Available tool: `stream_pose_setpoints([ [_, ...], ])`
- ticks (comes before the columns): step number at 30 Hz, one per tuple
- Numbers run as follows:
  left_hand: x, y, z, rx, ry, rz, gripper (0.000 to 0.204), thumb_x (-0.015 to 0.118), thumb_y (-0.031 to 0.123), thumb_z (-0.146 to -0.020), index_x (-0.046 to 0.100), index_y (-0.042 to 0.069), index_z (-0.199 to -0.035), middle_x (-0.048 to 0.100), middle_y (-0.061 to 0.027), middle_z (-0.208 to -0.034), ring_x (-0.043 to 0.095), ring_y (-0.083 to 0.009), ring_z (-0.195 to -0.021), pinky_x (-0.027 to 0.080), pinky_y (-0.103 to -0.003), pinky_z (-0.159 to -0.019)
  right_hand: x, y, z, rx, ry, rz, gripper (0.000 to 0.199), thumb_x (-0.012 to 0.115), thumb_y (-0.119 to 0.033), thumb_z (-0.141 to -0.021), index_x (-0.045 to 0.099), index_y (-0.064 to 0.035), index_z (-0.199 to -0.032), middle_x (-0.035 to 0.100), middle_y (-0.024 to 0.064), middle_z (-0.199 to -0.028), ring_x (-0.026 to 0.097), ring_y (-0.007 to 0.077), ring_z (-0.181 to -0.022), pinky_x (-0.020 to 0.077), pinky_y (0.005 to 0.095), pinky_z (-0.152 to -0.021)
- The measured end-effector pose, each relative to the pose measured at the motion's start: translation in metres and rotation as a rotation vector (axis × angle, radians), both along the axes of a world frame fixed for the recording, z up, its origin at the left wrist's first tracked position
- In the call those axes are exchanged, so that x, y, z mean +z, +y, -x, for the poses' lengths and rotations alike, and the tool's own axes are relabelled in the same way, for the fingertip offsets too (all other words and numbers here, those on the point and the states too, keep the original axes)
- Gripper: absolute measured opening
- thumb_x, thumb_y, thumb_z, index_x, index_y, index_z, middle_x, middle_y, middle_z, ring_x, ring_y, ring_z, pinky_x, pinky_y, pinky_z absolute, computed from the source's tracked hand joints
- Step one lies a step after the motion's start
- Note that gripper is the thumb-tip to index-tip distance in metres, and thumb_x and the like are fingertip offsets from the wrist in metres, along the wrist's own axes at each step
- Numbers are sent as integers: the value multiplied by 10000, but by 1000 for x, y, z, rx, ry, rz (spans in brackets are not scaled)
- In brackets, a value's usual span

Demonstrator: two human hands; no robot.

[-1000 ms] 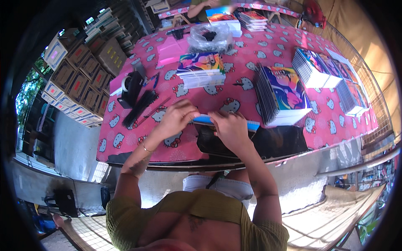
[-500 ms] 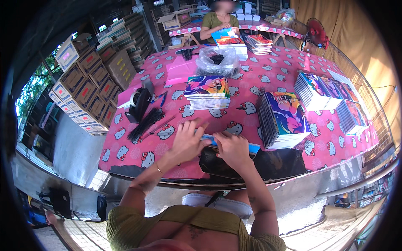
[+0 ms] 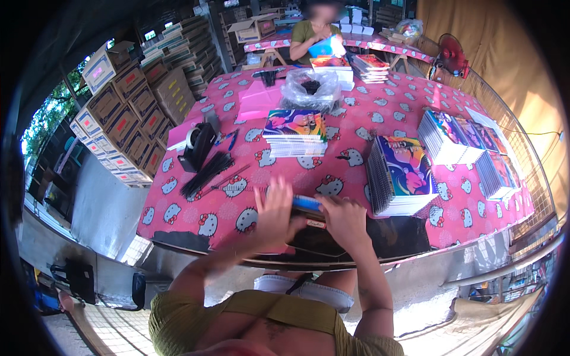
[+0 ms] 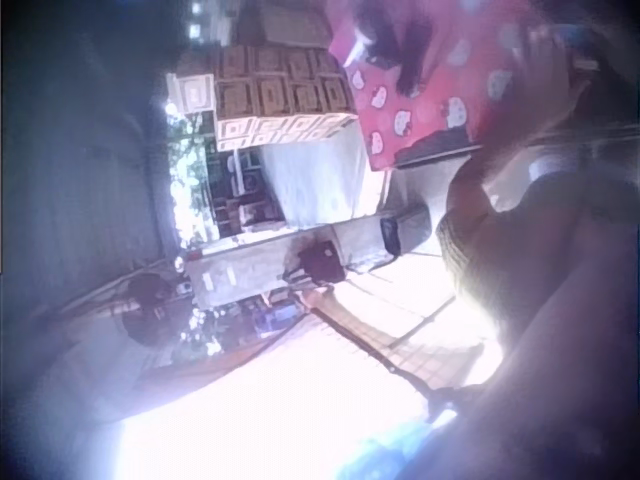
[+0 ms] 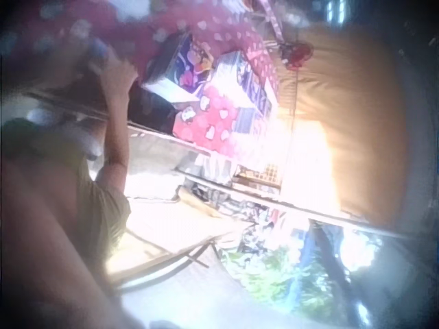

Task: The person places blue spiral binding strips onto stacks of printed notebook pages, aligns them by hand, and then stacks the assembled notebook blocks onto a larger pile on a table.

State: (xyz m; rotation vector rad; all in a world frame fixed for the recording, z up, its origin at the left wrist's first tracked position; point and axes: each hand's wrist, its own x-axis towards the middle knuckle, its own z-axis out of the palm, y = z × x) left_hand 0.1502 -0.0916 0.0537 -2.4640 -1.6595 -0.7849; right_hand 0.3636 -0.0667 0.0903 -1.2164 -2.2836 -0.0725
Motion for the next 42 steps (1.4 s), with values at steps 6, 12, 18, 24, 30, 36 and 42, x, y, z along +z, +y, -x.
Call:
stream_pose_setpoints([
  [6, -3, 0, -5, -101, 358, -162, 841, 588, 549, -916, 395, -30, -1496, 384, -241, -1552, 358, -394, -1450, 265, -654, -1137, 2, 0, -10, 47, 98, 56, 269, 694, -183, -882, 706, -173, -1151, 738, 80, -930, 706, 308, -782, 548, 438, -703],
  [12, 11, 23, -9, -99, 407, -316, 911, 628, 562, -881, 366, -51, -1502, 342, -263, -1576, 304, -419, -1483, 239, -655, -1148, 0, 0, -10, 46, 99, 107, 298, 692, -145, -867, 699, -170, -1165, 741, 110, -935, 704, 347, -821, 551, 462, -726],
  [18, 28, 35, -25, -95, 265, -244, 874, 602, 575, -909, 388, -34, -1499, 356, -248, -1571, 327, -396, -1478, 224, -668, -1148, 13, -5, -11, -34, 45, 255, 434, 744, -175, -838, 646, -160, -1260, 727, 148, -1026, 695, 358, -912, 553, 446, -794],
  [24, 0, 3, -20, -245, 100, -229, 733, 597, 489, -952, 429, 22, -1492, 457, -201, -1498, 452, -341, -1390, 217, -639, -1154, -34, -12, -70, 331, 1010, 561, 507, 774, -52, -869, 561, -78, -1329, 633, 119, -1330, 636, 197, -1167, 517, 335, -923],
  [30, 44, 35, -21, -341, 290, 83, 650, 598, 450, -966, 503, -19, -1406, 504, -187, -1439, 450, -334, -1379, 238, -633, -1158, -71, -11, -46, 134, 1167, 548, 191, 762, -47, -908, 713, 19, -1080, 736, 58, -990, 650, 88, -903, 510, 246, -837],
  [36, -21, -4, -22, -431, 199, -50, 802, 538, 554, -956, 432, -70, -1449, 356, -285, -1554, 308, -443, -1478, 245, -689, -1131, -74, -8, -33, 126, 1176, 448, 191, 763, -62, -909, 717, 28, -1071, 746, 66, -991, 660, 92, -907, 517, 260, -838],
  [42, -3, 11, -30, -348, 328, -201, 873, 555, 582, -921, 392, -65, -1483, 357, -291, -1558, 319, -442, -1472, 229, -677, -1149, -74, -7, -26, 119, 1239, 518, 219, 767, -70, -906, 706, 19, -1096, 759, 67, -976, 667, 89, -893, 528, 267, -826],
])
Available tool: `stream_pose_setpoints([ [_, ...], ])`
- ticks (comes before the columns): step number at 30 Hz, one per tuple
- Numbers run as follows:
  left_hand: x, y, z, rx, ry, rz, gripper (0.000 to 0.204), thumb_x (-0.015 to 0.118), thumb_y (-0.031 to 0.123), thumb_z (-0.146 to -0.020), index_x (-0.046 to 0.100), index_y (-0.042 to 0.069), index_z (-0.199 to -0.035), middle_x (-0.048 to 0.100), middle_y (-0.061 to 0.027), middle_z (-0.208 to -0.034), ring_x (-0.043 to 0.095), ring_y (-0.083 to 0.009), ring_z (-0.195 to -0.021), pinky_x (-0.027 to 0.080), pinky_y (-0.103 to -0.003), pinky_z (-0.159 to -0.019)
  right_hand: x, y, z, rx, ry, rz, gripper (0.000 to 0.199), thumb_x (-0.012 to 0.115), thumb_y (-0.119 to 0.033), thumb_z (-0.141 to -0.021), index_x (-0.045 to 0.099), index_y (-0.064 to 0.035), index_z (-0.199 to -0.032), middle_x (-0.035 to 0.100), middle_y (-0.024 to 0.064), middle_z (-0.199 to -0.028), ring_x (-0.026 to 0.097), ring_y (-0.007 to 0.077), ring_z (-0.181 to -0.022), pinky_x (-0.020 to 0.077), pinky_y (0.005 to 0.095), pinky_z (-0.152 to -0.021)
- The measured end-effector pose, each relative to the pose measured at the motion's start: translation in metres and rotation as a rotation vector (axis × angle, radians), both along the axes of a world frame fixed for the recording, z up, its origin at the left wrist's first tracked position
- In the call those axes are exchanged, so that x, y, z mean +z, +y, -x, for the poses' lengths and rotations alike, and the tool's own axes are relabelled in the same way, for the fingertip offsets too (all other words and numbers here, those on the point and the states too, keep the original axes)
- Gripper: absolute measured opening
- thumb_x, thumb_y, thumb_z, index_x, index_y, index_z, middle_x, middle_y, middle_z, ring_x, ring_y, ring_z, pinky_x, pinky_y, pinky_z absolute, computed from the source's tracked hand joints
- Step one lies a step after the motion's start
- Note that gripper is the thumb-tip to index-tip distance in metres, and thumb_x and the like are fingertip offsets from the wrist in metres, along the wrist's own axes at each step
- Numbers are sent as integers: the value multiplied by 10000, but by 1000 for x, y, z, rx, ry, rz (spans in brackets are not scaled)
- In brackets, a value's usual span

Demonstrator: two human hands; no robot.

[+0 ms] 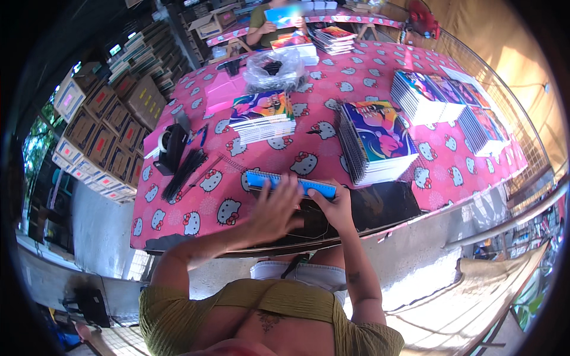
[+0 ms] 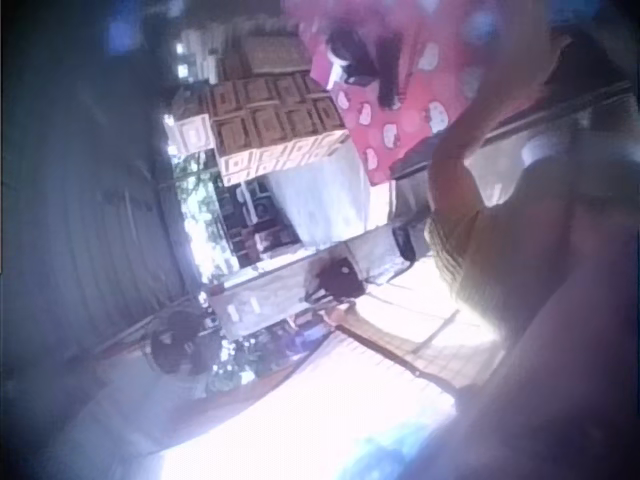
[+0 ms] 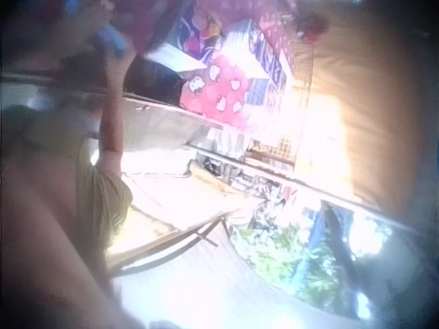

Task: The person places blue spiral binding strips onto stacks of printed notebook pages, aligns them by hand, and then stacks the assembled notebook blocks onto a larger pile on a table.

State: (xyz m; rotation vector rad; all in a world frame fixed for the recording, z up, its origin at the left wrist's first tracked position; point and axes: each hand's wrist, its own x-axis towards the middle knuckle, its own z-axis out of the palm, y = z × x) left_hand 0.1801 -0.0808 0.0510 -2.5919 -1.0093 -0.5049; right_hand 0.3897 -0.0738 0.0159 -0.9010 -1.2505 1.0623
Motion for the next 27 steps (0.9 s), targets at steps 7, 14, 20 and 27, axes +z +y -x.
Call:
stream_pose_setpoints([
  [7, 5, 22, -1, 47, -13, -89, 837, 478, 591, -965, 386, -49, -1496, 370, -261, -1572, 334, -390, -1483, 247, -627, -1156, 10, 6, 0, 137, -199, -81, 208, 716, -84, -944, 702, -1, -1134, 705, 22, -876, 596, 65, -814, 498, 265, -745],
  [14, 21, 36, -6, 109, -11, -96, 861, 466, 601, -971, 351, -45, -1529, 335, -248, -1604, 284, -379, -1518, 177, -614, -1196, -3, 8, -8, 211, -291, -78, 212, 669, -126, -985, 698, 0, -1153, 671, 26, -793, 525, 41, -566, 453, 257, -538],
  [20, 31, 35, -14, 142, -108, 0, 856, 478, 553, -992, 302, -81, -1540, 283, -324, -1602, 231, -451, -1524, 117, -635, -1203, 13, 6, -4, 174, -303, -143, 198, 674, -105, -974, 696, 7, -1136, 691, 55, -827, 591, 95, -776, 511, 308, -733],
  [27, 5, 17, -17, -66, -51, -71, 840, 422, 571, -1013, 307, -72, -1541, 292, -264, -1622, 251, -407, -1527, 132, -607, -1211, -3, 11, -5, 148, -312, -174, 194, 679, -47, -921, 693, 15, -1104, 718, 123, -857, 622, 155, -714, 524, 334, -692],
])
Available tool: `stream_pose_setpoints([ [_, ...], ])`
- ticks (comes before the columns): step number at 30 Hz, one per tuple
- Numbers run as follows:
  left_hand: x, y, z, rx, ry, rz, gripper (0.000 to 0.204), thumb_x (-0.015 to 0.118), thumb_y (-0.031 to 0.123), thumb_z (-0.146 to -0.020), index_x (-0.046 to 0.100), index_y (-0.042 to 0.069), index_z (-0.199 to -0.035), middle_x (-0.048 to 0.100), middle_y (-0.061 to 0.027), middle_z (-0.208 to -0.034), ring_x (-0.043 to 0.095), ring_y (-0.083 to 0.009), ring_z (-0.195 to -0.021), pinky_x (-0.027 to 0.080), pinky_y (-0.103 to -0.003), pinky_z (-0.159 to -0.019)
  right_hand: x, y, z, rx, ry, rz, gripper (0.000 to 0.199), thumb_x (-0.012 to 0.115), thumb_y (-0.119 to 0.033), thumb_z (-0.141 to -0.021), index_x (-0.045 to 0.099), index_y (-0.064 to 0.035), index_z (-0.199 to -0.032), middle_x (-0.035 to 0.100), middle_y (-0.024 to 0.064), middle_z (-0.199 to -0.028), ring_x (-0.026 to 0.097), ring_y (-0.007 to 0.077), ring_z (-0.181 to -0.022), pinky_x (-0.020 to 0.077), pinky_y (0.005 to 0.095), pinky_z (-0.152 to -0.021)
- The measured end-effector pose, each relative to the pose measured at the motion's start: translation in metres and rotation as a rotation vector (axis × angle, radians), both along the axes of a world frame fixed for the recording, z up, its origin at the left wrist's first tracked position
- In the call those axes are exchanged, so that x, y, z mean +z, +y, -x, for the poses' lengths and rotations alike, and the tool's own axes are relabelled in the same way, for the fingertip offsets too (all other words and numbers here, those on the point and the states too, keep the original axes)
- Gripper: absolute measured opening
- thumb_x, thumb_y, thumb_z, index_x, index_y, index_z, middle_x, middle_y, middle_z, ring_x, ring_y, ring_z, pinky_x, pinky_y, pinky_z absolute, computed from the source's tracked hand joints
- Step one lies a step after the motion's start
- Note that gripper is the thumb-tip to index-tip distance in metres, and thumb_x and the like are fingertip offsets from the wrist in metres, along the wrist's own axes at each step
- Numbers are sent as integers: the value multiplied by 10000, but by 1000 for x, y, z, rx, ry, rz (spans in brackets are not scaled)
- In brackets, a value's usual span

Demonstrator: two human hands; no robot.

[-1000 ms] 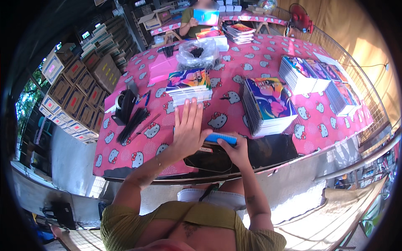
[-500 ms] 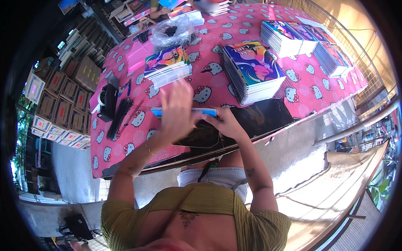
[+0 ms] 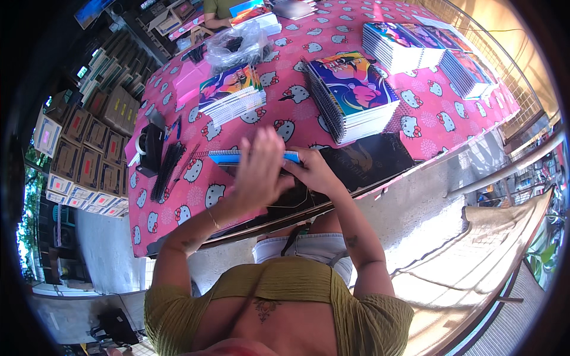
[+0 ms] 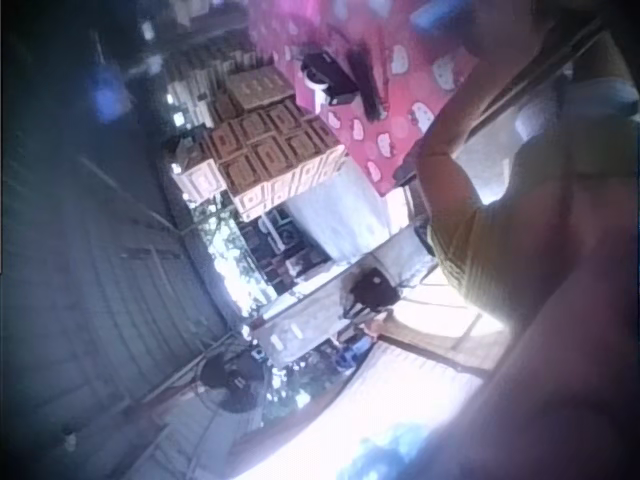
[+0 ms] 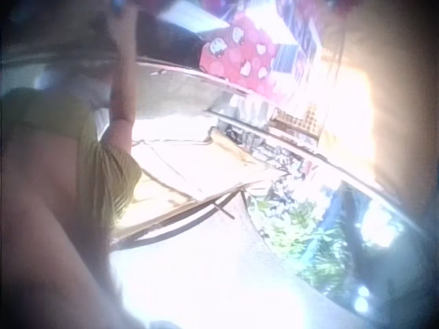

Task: The person places blue spiral binding strips onto stacks of printed notebook pages, aligns them by hand, and then stacks the assembled notebook blocks onto a larger pile on a table.

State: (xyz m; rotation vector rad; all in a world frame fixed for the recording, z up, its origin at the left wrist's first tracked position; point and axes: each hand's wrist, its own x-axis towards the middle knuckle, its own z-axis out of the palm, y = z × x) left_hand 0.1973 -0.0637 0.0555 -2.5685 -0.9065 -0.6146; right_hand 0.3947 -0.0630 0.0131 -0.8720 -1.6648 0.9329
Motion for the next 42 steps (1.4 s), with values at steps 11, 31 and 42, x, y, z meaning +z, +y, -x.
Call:
stream_pose_setpoints([
  [11, 35, 4, -5, -72, -358, 198, 314, 654, 254, -972, 658, 42, -1204, 705, -121, -1095, 664, -292, -1065, 224, -601, -1181, 28, -13, -8, -7, 3, 23, 273, 708, -98, -940, 686, 21, -1185, 731, 120, -952, 682, 161, -829, 545, 315, -760],
  [31, 94, 21, 16, -142, -329, 341, 256, 636, -25, -866, 691, 31, -1110, 694, -159, -950, 680, -349, -875, 529, -449, -793, 80, -17, -24, -419, -95, -244, 165, 687, -23, -854, 666, -2, -1017, 697, 148, -1028, 702, 291, -924, 555, 382, -821],
  [42, 48, 180, -114, -750, -404, 413, 336, 611, -43, -927, 721, 84, -1218, 686, -141, -1294, 612, -310, -1284, 429, -438, -1142, 25, 45, -218, -609, -39, 13, 453, 665, -67, -979, 555, 43, -1404, 673, 122, -1305, 589, 177, -1218, 432, 326, -1072],
])
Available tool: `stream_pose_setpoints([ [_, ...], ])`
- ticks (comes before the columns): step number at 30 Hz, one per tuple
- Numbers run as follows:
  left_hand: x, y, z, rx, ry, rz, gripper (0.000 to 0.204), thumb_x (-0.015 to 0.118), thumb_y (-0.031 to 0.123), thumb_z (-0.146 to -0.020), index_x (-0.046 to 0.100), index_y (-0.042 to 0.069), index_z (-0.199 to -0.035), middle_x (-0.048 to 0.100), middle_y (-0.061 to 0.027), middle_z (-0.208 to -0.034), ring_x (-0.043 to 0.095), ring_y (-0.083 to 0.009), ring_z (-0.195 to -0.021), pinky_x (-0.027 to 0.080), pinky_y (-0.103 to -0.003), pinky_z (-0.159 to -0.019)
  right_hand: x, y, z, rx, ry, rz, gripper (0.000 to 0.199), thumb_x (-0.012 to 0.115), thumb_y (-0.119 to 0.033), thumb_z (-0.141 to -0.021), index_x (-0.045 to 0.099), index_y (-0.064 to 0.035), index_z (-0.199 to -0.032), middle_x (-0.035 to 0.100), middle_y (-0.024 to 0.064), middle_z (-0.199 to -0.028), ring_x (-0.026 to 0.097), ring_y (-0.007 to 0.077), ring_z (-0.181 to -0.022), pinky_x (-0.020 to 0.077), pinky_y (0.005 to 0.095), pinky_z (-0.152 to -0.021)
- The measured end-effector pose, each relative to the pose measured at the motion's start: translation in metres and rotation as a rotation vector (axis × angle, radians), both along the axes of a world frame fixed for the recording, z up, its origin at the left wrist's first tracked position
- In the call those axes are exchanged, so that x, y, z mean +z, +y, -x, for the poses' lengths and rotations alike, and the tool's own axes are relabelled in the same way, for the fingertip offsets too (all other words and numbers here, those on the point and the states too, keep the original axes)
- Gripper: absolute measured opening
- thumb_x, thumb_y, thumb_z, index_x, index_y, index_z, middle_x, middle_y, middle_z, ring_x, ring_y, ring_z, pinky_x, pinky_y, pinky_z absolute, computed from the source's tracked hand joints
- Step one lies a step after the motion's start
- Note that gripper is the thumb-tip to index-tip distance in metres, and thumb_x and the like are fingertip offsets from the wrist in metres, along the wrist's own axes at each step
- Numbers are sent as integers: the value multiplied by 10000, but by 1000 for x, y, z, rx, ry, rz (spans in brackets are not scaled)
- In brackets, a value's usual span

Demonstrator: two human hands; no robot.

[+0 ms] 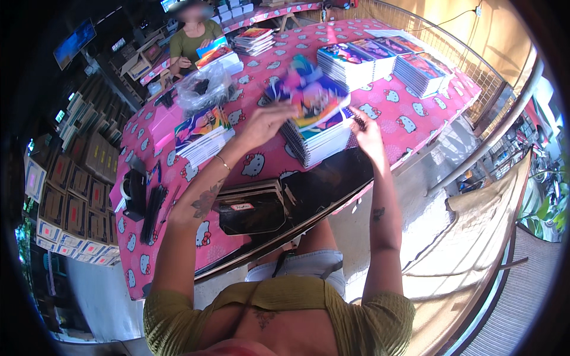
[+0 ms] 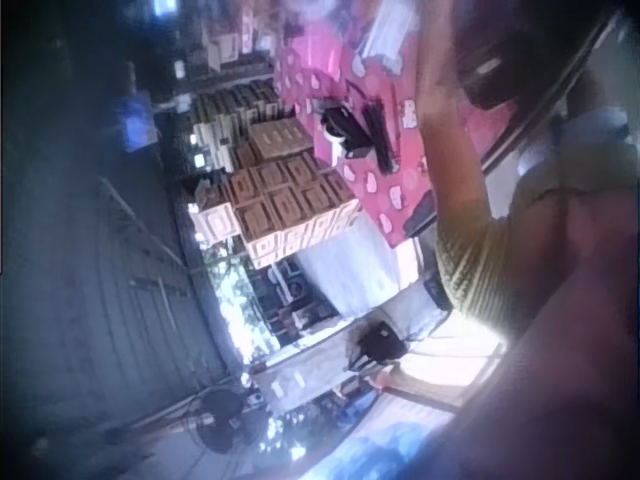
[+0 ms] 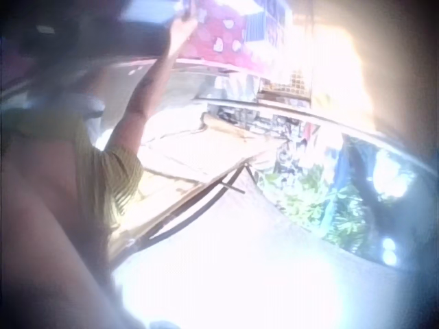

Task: The person places blue spiral binding strips onto stacks of printed notebook pages, aligns them by hand, and then stacks the assembled notebook blocks onto a larger pile on a table.

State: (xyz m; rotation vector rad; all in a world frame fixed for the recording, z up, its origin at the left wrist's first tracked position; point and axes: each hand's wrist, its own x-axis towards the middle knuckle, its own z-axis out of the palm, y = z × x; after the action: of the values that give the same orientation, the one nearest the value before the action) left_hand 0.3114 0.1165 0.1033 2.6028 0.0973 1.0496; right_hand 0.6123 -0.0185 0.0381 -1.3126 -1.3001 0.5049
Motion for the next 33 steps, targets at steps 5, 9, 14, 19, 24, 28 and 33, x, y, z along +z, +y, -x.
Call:
stream_pose_setpoints([
  [5, -11, -4, -5, 35, 154, 21, 423, 594, -62, -891, 700, 96, -1270, 665, -108, -1338, 567, -286, -1335, 378, -433, -1185, -5, -1, -4, -41, -45, -54, 433, 701, -142, -962, 608, 13, -1355, 711, 156, -1241, 650, 185, -1150, 479, 328, -1014],
  [9, -10, -10, -8, 55, 169, -45, 485, 637, -11, -868, 657, 111, -1337, 610, -99, -1422, 521, -281, -1383, 325, -471, -1211, -10, -3, -10, -69, -14, -5, 487, 709, -218, -966, 588, -3, -1386, 665, 178, -1322, 618, 222, -1227, 468, 338, -1045],
  [14, 7, 30, 94, 454, 41, -188, 422, 720, 144, -877, 675, 99, -1294, 646, -160, -1335, 659, -309, -1185, 549, -392, -967, -6, -58, -39, -208, -6, 82, 600, 647, -346, -1010, 473, -50, -1502, 558, 168, -1460, 565, 285, -1306, 468, 429, -1069],
  [19, -77, 60, 238, 918, 315, -197, 339, 713, 144, -875, 679, 71, -1204, 696, -168, -1163, 685, -331, -1047, 571, -431, -870, -13, -91, -13, -472, 121, -194, 393, 653, -281, -1014, 616, -33, -1317, 638, 150, -1331, 628, 210, -1140, 514, 391, -991],
  [24, -92, 48, 215, 900, 216, -340, 267, 659, 103, -918, 688, 55, -1180, 709, -168, -1118, 699, -351, -983, 579, -452, -842, 23, -90, 123, -140, -153, -188, 200, 658, -24, -938, 691, 6, -1133, 702, 141, -1100, 670, 246, -1042, 500, 344, -950],
  [28, -70, 36, 254, 990, 299, -245, 329, 622, 12, -845, 693, 73, -1160, 719, -122, -1109, 680, -341, -1061, 572, -451, -880, 45, -82, 189, 245, -153, -210, 263, 681, 3, -894, 687, 3, -1157, 696, 150, -1145, 676, 301, -1081, 499, 362, -968],
  [33, 13, -25, 192, 1043, 79, -375, 236, 637, 88, -931, 710, 53, -1153, 698, -105, -1005, 646, -291, -959, 462, -430, -822, 32, -80, 197, 170, -181, -277, 486, 734, -22, -855, 590, -2, -1319, 620, 194, -1279, 607, 341, -1214, 462, 395, -1039],
])
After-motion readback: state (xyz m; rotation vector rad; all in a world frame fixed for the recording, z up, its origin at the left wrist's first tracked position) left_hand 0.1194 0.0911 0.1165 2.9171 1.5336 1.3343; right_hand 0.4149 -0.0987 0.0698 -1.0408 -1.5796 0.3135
